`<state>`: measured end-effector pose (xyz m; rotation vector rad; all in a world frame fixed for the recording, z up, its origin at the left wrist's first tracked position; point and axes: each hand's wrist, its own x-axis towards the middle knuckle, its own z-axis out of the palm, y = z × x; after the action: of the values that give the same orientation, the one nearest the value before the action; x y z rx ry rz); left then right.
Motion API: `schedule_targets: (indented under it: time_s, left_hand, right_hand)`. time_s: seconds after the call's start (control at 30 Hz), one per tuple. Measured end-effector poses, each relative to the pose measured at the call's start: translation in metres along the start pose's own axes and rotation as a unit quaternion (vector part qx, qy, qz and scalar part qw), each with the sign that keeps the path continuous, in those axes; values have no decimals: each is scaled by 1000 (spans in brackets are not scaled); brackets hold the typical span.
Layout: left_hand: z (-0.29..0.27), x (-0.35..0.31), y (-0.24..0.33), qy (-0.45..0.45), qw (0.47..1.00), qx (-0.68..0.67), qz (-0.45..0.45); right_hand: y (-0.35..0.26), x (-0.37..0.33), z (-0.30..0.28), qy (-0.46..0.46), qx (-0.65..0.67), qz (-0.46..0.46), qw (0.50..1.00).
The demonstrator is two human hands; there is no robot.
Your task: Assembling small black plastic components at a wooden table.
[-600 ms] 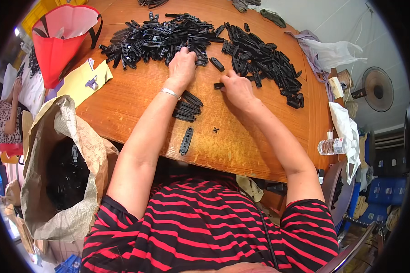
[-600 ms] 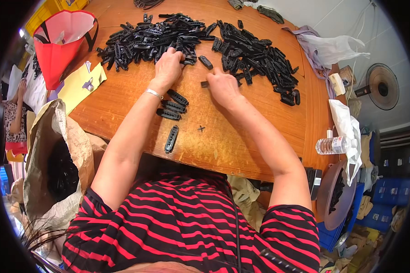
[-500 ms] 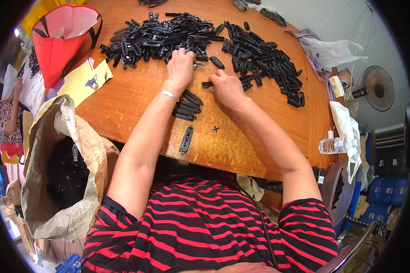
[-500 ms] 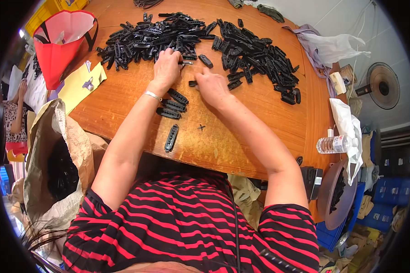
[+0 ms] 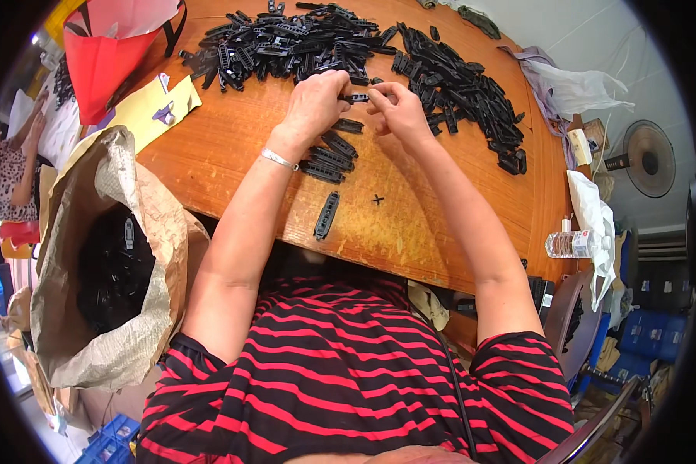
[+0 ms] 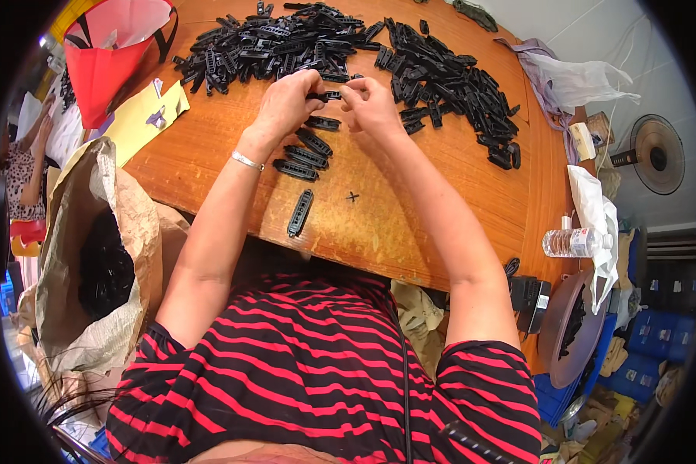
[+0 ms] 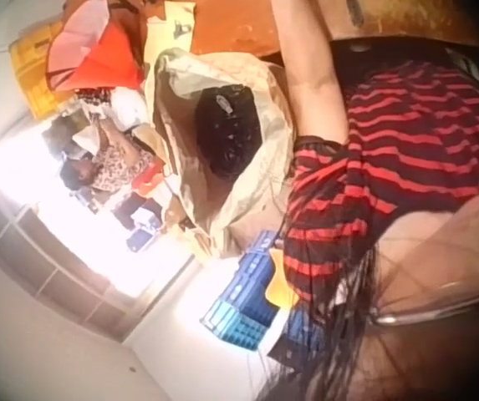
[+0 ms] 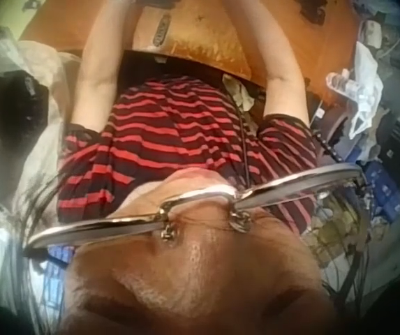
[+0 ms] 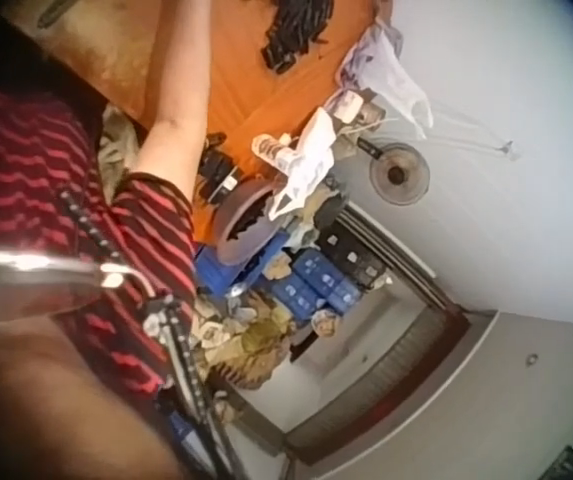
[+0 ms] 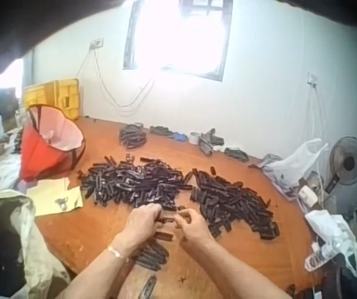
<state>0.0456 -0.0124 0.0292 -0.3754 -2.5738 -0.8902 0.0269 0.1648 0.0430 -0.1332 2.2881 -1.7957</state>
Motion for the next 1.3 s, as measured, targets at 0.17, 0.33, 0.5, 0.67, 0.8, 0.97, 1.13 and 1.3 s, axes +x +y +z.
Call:
schedule_targets:
  time_s: [0.17, 0.33, 0.5, 0.67, 0.8, 0.97, 1.13, 1.3]
  left_hand:
    - [9, -5, -22, -78, 957, -245, -136]
    - [8, -17, -28, -93, 918, -311, -227]
    - [17, -15, -30, -86, 933, -250, -243]
    - [25, -14, -33, -87, 944, -204, -243]
    - [24, -12, -41, -100, 931, -227, -269]
    - [9, 5, -32, -195, 899, -213, -331]
    - [3, 8, -30, -220, 879, -227, -356]
    - [8, 12, -31, -231, 893, -177, -344]
  right_hand:
    - [13, -1, -2, -55, 50, 45, 996]
    - [18, -20, 3, -54, 180, 151, 970]
    - [25, -12, 5, -55, 144, 152, 976]
    - [25, -9, 10, -56, 61, 149, 985]
    - [16, -3, 11, -74, 4, 182, 981]
    - [7, 18, -3, -151, -41, 257, 954]
    - [-7, 21, 2, -160, -70, 299, 938]
    - [-4, 19, 4, -136, -75, 281, 947]
